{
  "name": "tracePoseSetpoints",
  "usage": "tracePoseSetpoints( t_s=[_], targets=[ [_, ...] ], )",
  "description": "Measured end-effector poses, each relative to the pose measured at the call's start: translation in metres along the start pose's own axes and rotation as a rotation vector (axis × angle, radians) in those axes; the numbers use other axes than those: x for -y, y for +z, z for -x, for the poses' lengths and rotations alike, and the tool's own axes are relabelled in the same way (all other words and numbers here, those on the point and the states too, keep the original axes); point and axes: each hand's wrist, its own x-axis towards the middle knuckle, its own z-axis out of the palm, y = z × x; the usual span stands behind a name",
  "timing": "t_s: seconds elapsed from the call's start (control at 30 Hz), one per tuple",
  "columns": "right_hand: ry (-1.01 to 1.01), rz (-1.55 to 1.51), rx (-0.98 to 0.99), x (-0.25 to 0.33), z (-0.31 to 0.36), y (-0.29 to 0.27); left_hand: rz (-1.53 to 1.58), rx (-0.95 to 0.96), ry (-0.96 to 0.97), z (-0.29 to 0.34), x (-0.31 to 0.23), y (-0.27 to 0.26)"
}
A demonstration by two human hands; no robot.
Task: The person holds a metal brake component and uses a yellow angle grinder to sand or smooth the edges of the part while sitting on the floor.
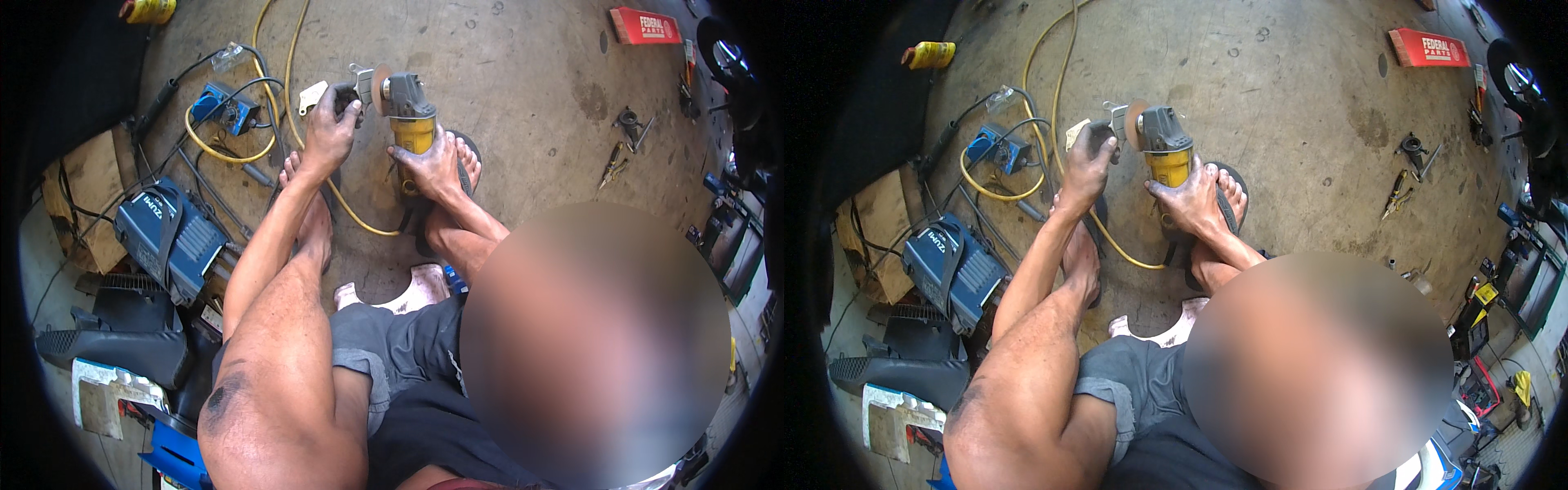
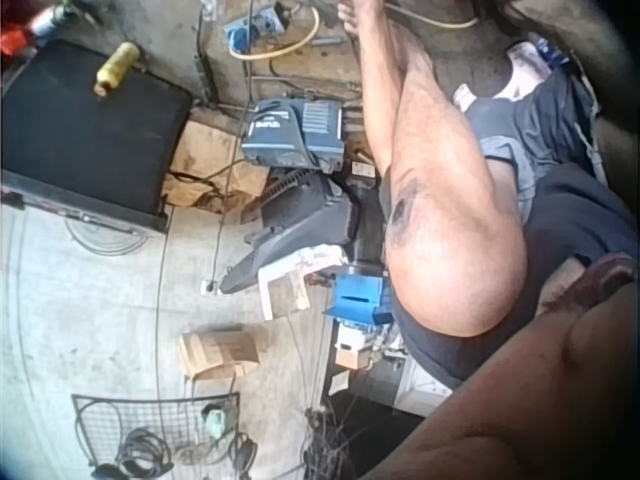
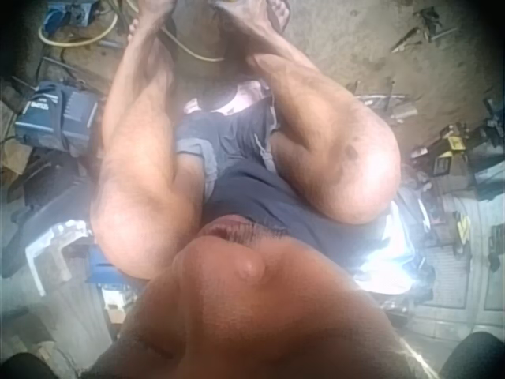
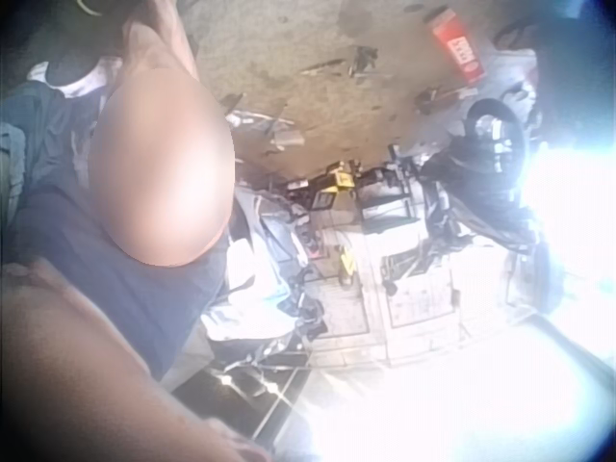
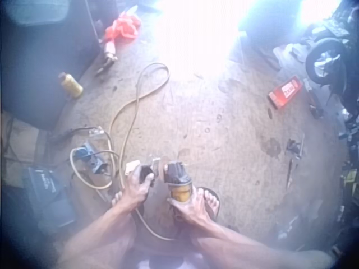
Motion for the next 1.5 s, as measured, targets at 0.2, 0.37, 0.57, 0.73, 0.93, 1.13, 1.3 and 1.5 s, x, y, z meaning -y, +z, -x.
tracePoseSetpoints(
  t_s=[0.2,0.37,0.57,0.73,0.93,1.13,1.3,1.5],
  targets=[
    [0.058,-0.194,-0.016,0.001,0.003,-0.015,0.293,0.253,-0.476,0.045,0.029,0.004],
    [0.197,-0.404,-0.033,-0.009,0.005,-0.015,0.128,0.386,-0.475,0.064,0.043,0.013],
    [0.168,-0.495,-0.018,-0.008,0.007,-0.018,-0.14,0.194,-0.266,0.046,0.049,0.008],
    [0.142,-0.409,-0.009,-0.013,0.006,-0.014,-0.451,-0.049,0.037,0.031,0.041,-0.008],
    [0.156,-0.649,-0.021,-0.017,0.009,-0.012,-0.039,0.574,-0.239,0.067,0.011,-0.001],
    [0.123,-0.736,-0.025,-0.015,0.011,-0.011,0.026,0.934,-0.455,0.078,0.001,0.018],
    [0.113,-0.664,-0.04,-0.013,0.01,-0.009,0.147,0.836,-0.538,0.086,0.02,0.036],
    [0.127,-0.698,-0.058,-0.025,0.009,-0.008,-0.003,0.863,-0.534,0.081,0.007,0.046]
  ],
)
